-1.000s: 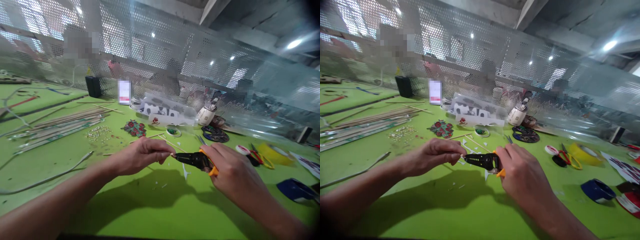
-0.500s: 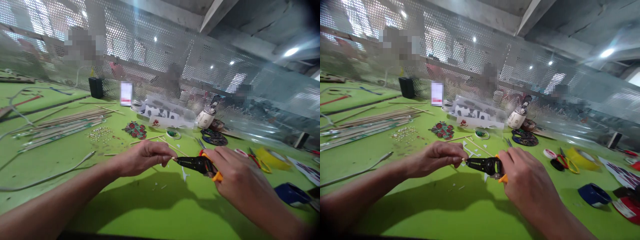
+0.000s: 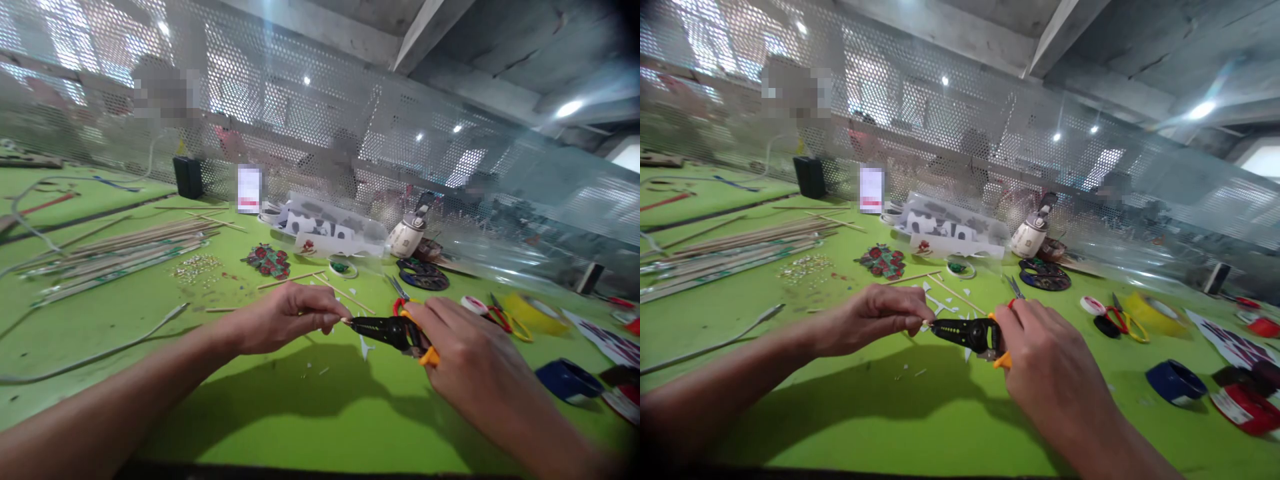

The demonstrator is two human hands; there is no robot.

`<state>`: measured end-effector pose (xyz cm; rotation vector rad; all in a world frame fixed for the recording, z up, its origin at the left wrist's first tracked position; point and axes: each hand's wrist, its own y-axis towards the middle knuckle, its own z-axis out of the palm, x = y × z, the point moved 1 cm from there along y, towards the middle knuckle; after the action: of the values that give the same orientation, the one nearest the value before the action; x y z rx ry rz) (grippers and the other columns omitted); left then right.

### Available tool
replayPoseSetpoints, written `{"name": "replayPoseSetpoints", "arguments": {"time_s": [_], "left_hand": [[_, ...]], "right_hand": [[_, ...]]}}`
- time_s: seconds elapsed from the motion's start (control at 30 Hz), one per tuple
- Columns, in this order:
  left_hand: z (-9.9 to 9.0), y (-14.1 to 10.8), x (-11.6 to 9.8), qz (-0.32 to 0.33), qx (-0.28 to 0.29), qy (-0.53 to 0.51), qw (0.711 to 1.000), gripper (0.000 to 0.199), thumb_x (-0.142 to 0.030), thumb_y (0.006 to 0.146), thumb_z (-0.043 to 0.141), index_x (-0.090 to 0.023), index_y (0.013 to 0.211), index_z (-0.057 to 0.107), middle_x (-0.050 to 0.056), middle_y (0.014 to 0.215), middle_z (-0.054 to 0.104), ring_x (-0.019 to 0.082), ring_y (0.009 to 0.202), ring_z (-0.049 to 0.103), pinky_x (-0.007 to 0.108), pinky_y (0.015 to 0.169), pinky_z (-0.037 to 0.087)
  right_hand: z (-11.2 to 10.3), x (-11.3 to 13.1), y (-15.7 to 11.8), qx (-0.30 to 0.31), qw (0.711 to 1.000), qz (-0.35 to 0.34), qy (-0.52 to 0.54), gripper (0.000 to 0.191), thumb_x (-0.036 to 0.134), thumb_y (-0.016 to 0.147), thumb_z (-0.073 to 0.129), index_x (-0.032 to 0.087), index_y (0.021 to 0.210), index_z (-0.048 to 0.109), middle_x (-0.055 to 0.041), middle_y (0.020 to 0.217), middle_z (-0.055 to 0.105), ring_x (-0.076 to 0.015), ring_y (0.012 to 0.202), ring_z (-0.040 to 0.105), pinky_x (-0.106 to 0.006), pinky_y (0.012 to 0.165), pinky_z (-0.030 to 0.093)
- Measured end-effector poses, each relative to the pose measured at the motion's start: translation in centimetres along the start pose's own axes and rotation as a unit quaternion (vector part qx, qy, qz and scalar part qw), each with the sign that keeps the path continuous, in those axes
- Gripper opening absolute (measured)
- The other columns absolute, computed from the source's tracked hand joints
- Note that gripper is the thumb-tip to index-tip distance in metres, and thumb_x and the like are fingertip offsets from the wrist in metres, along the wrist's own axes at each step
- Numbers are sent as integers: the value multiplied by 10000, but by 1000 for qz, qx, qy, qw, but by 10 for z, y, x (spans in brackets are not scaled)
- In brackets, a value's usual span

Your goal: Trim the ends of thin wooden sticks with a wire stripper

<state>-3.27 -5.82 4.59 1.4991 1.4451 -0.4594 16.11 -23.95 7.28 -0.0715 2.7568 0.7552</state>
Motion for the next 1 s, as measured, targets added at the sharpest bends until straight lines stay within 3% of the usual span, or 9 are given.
{"name": "replayPoseSetpoints", "arguments": {"time_s": [0.8, 1.0], "left_hand": [[0, 1, 1, 9, -15, 78, 997, 256, -199, 921, 529, -147, 1071, 730, 34, 787, 623, 106, 701, 561, 221, 651, 453], [0, 2, -1, -26, -9, 59, 998, 245, -238, 909, 551, -161, 1047, 739, 33, 797, 633, 115, 719, 550, 229, 672, 439]], "right_hand": [[5, -1, 0, 42, 999, 7, -16, 360, -17, 696, 468, 181, 963, 608, -59, 833, 618, -235, 781, 578, -347, 687, 371], [6, -2, -1, 44, 999, 11, -22, 361, -23, 705, 474, 183, 970, 607, -50, 819, 614, -231, 761, 571, -346, 681, 362]]}}
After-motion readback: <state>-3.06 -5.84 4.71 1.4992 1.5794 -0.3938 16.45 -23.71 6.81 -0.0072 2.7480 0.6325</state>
